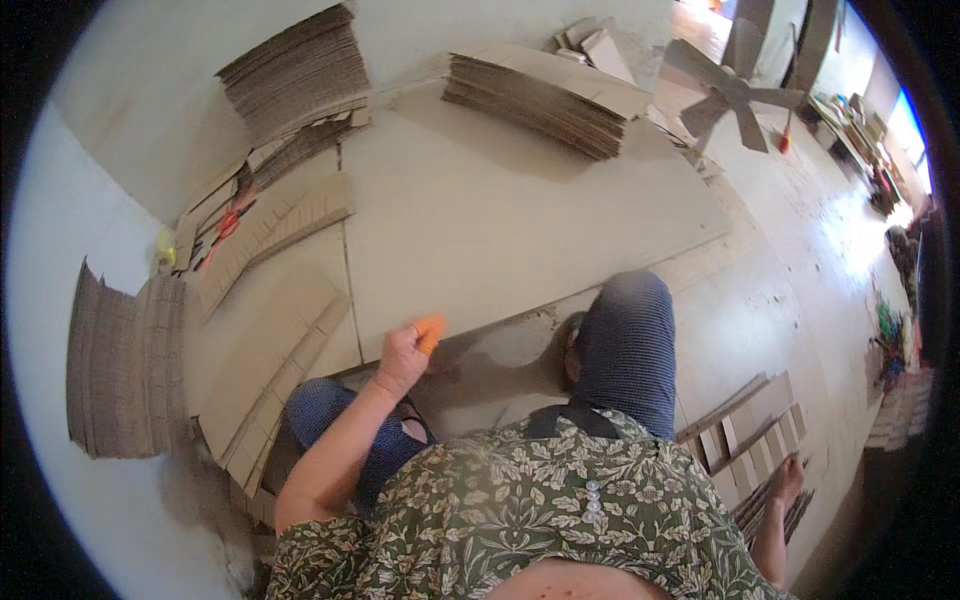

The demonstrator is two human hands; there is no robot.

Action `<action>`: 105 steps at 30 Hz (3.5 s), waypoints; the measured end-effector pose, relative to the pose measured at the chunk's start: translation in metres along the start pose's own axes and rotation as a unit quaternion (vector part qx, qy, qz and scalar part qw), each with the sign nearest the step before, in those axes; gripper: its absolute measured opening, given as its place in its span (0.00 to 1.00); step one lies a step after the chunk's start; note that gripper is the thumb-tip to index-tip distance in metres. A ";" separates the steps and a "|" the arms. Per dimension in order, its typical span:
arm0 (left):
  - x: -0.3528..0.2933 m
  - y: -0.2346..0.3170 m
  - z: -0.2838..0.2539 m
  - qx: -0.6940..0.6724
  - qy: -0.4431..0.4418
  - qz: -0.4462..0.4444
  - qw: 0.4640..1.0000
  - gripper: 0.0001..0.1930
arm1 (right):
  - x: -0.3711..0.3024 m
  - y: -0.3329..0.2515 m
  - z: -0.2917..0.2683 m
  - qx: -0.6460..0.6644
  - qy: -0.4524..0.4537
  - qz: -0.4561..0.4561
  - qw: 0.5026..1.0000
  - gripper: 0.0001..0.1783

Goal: The person sits on the floor and repeatedly folds pre-scored cardboard sheets into grid-like dividers, then stacks the finished pieces. The person handles multiple cardboard sheets one at a time, folding along scored lines and placing completed units into a growing stack.

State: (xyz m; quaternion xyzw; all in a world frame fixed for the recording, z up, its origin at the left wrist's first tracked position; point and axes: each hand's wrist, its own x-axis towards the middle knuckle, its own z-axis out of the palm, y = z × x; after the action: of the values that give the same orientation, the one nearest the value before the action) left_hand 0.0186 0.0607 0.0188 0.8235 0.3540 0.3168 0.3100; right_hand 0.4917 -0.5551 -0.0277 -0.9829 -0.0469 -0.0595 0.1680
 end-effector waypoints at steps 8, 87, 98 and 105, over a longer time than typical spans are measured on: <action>0.045 -0.103 -0.092 0.027 0.107 -0.051 0.993 0.10 | -0.031 -0.412 0.055 0.324 0.007 -0.421 0.847 0.10; 0.208 -0.032 0.092 -0.274 0.124 -0.331 0.895 0.17 | -0.036 -0.659 0.164 0.676 -0.308 -0.083 0.665 0.07; 0.177 -0.072 0.036 -0.065 0.154 -0.139 0.976 0.25 | -0.018 -0.628 0.141 0.734 -0.280 -0.093 0.612 0.07; 0.139 -0.165 -0.128 0.280 0.239 -0.075 0.927 0.25 | -0.062 -0.635 0.138 0.627 -0.216 -0.360 0.657 0.04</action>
State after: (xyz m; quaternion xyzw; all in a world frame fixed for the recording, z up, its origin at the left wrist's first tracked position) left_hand -0.0639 0.2973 0.0167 0.7473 0.5531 0.3681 -0.0042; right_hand 0.3729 0.0834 0.0411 -0.5361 -0.4580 0.1418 0.6948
